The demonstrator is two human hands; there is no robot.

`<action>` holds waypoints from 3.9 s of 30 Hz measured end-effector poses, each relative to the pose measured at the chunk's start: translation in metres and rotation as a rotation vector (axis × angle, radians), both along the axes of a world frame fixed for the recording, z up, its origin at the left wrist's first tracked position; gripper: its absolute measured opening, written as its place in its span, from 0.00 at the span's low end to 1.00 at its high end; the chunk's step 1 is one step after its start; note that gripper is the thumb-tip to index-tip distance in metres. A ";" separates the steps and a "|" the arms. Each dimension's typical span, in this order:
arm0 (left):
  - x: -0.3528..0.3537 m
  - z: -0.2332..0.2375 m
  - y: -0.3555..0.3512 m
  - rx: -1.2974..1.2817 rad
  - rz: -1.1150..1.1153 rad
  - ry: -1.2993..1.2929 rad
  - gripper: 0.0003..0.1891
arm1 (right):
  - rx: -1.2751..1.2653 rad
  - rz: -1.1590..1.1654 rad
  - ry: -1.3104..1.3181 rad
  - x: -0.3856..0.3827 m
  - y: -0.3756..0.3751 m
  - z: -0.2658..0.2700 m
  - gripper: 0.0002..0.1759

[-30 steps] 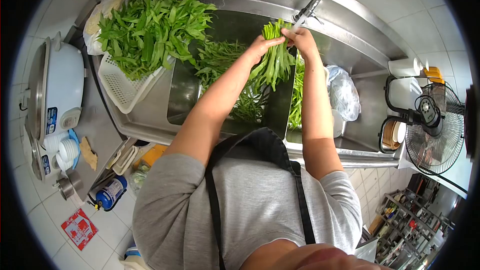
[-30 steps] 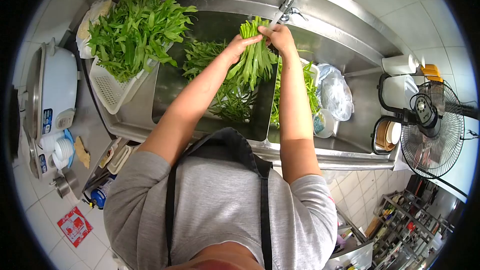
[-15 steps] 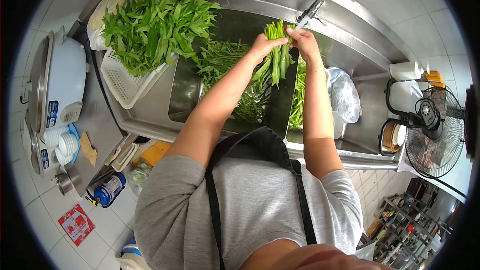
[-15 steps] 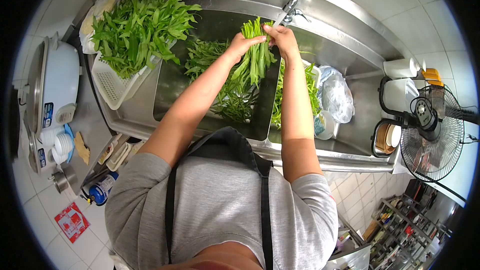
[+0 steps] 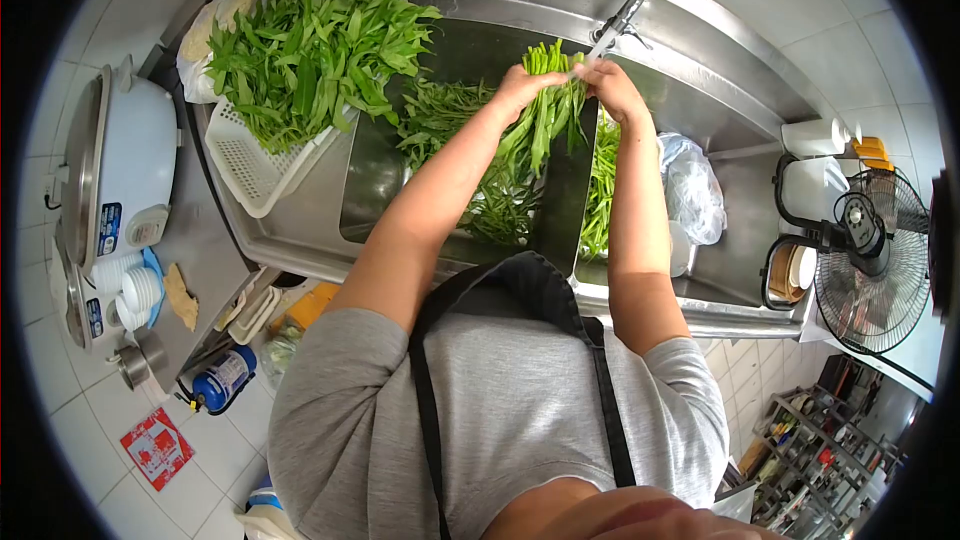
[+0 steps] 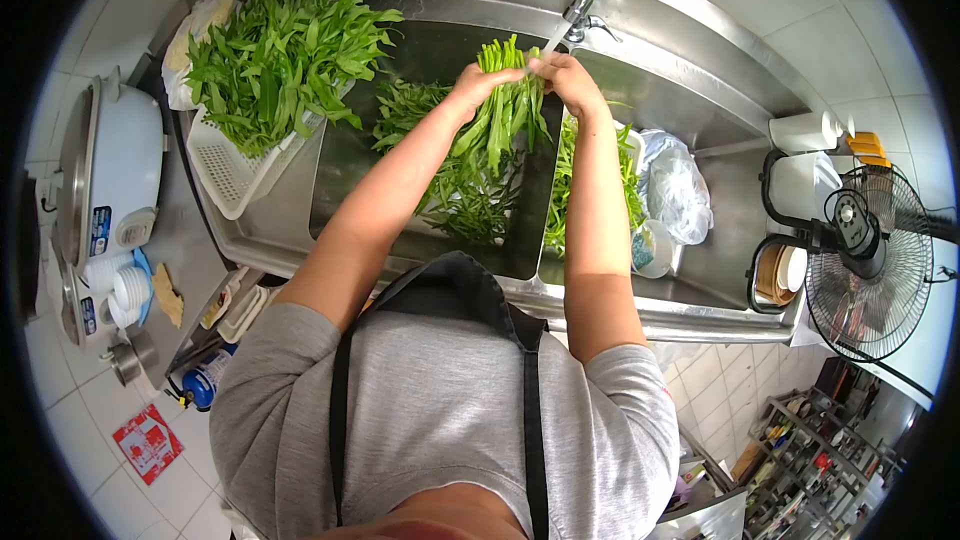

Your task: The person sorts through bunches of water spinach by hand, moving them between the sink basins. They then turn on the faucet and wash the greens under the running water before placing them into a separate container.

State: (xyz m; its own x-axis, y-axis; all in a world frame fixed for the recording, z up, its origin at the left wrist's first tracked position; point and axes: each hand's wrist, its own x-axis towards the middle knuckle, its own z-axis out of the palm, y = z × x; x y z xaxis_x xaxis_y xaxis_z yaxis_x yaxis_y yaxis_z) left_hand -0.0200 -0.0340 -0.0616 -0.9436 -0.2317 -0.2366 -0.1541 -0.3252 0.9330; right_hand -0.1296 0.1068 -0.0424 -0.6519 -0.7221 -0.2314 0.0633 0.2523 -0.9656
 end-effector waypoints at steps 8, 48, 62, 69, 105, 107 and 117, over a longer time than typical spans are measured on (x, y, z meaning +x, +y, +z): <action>0.000 0.010 0.004 0.076 -0.024 -0.045 0.18 | -0.267 -0.117 -0.263 0.009 -0.005 0.004 0.12; -0.001 0.010 0.003 0.031 0.038 0.111 0.14 | -0.320 -0.290 -0.244 0.011 -0.014 0.003 0.06; -0.005 0.013 -0.001 -0.005 0.003 -0.016 0.16 | -0.142 -0.228 -0.005 -0.003 -0.009 0.007 0.15; -0.017 0.006 -0.001 0.014 -0.126 0.066 0.16 | -0.181 -0.197 0.012 0.015 -0.013 0.020 0.17; -0.002 -0.013 -0.049 -0.408 0.452 0.052 0.12 | -0.078 -0.224 0.036 0.003 -0.002 0.021 0.09; 0.002 -0.004 -0.049 -0.427 0.451 0.050 0.12 | -0.086 -0.236 -0.019 0.005 -0.003 0.022 0.09; -0.005 0.002 -0.030 -0.364 0.207 0.154 0.12 | -0.175 -0.161 0.082 0.011 -0.016 0.015 0.11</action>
